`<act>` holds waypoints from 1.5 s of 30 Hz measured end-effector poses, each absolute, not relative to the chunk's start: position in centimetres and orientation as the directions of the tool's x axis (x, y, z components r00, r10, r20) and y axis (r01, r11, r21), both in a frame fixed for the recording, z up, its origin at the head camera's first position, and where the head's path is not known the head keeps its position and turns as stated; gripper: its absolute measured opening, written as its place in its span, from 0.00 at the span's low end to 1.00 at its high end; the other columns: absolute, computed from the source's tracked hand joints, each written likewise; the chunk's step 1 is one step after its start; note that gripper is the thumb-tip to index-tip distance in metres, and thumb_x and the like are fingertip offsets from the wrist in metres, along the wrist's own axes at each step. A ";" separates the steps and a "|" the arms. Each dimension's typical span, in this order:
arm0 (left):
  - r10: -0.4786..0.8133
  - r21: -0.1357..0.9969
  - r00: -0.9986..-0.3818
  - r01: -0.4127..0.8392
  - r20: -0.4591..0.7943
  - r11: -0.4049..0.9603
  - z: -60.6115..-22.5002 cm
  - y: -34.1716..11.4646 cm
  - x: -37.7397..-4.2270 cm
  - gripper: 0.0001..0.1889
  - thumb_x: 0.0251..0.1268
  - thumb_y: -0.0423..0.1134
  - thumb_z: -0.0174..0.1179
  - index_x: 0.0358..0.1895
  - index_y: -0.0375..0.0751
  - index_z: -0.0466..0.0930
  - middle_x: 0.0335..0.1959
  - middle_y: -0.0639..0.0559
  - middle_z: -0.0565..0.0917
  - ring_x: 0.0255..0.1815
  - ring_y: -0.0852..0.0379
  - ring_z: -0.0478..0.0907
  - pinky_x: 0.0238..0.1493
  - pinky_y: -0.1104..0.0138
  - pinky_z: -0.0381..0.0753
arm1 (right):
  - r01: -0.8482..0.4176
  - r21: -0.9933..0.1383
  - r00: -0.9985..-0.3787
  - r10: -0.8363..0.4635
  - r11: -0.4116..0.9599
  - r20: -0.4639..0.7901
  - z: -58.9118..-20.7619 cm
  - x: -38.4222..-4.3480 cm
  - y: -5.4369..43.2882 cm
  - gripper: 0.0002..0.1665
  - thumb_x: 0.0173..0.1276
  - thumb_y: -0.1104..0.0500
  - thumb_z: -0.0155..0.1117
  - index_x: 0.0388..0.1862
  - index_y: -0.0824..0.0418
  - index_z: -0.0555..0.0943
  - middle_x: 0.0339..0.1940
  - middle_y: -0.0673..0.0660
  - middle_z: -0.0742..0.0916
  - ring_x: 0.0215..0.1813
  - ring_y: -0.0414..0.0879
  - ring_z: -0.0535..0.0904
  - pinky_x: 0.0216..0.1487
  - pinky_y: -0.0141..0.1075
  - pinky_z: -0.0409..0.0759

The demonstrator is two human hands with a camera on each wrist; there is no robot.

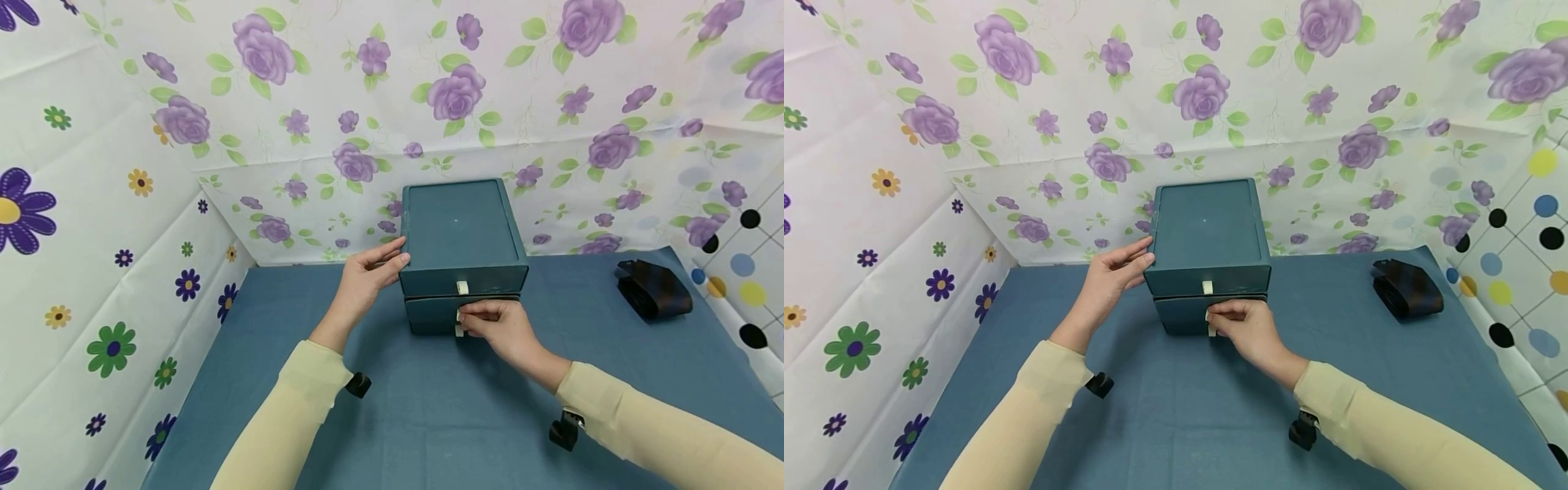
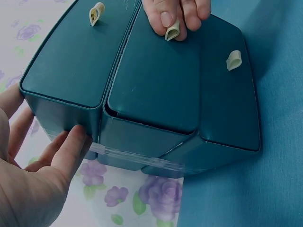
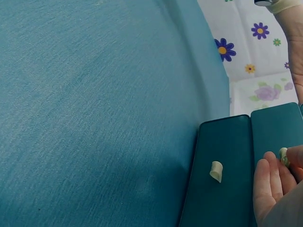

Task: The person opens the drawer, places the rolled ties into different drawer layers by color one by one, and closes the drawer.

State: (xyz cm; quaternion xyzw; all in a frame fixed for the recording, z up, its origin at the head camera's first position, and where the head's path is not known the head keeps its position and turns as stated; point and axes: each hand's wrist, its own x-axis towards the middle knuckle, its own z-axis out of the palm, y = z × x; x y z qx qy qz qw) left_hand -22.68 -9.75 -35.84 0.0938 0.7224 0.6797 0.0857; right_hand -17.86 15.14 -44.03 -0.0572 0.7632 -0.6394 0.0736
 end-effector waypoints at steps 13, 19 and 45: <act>0.256 0.998 -0.967 0.019 0.004 0.058 -35.6 -9.6 -22.8 0.23 0.62 0.45 0.62 0.62 0.53 0.74 0.63 0.56 0.73 0.61 0.56 0.74 0.59 0.56 0.75 | 0.002 -0.982 -0.985 -0.170 0.190 -0.034 -45.0 -18.8 15.4 0.15 0.64 0.57 0.64 0.47 0.63 0.84 0.46 0.62 0.87 0.45 0.50 0.85 0.44 0.40 0.84; 0.257 0.998 -0.966 0.026 0.011 0.052 -35.6 -9.6 -22.9 0.23 0.62 0.44 0.61 0.62 0.53 0.74 0.63 0.55 0.74 0.61 0.56 0.74 0.59 0.57 0.76 | -0.001 -0.981 -0.986 -0.162 0.195 -0.032 -45.0 -18.9 15.4 0.15 0.64 0.57 0.64 0.47 0.63 0.84 0.45 0.62 0.87 0.44 0.49 0.85 0.44 0.40 0.84; 0.258 0.997 -0.966 0.022 0.003 0.071 -35.8 -9.8 -22.6 0.24 0.62 0.46 0.61 0.63 0.54 0.74 0.63 0.56 0.73 0.61 0.56 0.74 0.59 0.56 0.76 | -0.036 -0.988 -0.967 -0.253 0.150 -0.003 -45.7 -18.6 15.9 0.18 0.64 0.57 0.64 0.50 0.64 0.83 0.50 0.62 0.85 0.47 0.51 0.85 0.46 0.44 0.83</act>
